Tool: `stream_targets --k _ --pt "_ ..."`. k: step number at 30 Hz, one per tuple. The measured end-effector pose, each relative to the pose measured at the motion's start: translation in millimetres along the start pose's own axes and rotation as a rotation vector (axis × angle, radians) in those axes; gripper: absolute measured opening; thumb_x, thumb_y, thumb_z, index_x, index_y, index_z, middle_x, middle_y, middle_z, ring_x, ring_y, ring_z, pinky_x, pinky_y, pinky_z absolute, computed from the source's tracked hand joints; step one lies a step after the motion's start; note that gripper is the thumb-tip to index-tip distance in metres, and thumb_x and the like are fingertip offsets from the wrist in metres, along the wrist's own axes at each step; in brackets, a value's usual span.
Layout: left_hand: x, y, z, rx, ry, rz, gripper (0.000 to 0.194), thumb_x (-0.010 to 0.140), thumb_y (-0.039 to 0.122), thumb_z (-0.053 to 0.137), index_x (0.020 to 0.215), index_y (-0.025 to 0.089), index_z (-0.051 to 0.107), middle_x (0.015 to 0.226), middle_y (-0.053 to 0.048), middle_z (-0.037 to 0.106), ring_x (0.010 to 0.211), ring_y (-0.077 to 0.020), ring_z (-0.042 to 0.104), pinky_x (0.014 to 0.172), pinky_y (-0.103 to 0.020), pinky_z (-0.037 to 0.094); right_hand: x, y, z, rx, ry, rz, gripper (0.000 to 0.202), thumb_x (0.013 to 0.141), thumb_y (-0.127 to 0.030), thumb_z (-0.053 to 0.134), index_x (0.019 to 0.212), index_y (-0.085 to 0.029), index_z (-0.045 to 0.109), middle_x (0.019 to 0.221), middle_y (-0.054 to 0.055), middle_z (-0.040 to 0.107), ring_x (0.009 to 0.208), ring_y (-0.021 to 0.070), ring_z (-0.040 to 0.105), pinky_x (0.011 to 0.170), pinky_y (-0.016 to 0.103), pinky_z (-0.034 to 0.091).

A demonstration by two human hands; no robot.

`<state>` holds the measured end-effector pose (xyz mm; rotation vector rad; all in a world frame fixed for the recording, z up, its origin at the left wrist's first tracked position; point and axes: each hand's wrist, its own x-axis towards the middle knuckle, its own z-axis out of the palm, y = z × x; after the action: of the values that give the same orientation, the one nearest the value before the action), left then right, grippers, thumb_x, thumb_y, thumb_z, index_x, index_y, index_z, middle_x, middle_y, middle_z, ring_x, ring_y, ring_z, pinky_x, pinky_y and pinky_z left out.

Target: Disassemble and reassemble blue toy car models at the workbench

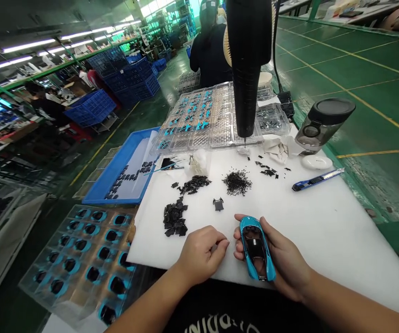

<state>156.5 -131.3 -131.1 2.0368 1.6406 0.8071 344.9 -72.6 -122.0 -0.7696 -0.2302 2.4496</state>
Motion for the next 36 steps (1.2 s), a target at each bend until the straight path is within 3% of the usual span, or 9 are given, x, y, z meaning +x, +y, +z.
stream_targets --k 13,36 --pt "-3.8 -5.2 1.6 -0.041 0.0 0.024 0.016 0.092 0.02 0.051 0.085 0.018 0.065 0.071 -0.002 0.061 0.066 -0.0128 0.054 0.061 -0.026 0.04 1.3 2.5 -4.4 -0.024 -0.031 -0.019 0.045 0.1 -0.045 0.038 0.126 -0.013 0.056 0.092 0.009 0.063 0.076 0.0197 0.063 0.078 0.038 0.055" --pt "-5.1 -2.4 1.1 -0.055 0.011 0.033 0.017 0.092 0.021 0.05 0.083 0.017 0.064 0.069 -0.003 0.06 0.065 -0.0138 0.055 0.061 -0.027 0.04 -0.1 0.6 -2.6 -0.066 0.002 0.018 0.043 0.097 -0.048 0.045 0.125 -0.017 0.057 0.092 0.007 0.064 0.074 0.0212 0.063 0.075 0.035 0.054"
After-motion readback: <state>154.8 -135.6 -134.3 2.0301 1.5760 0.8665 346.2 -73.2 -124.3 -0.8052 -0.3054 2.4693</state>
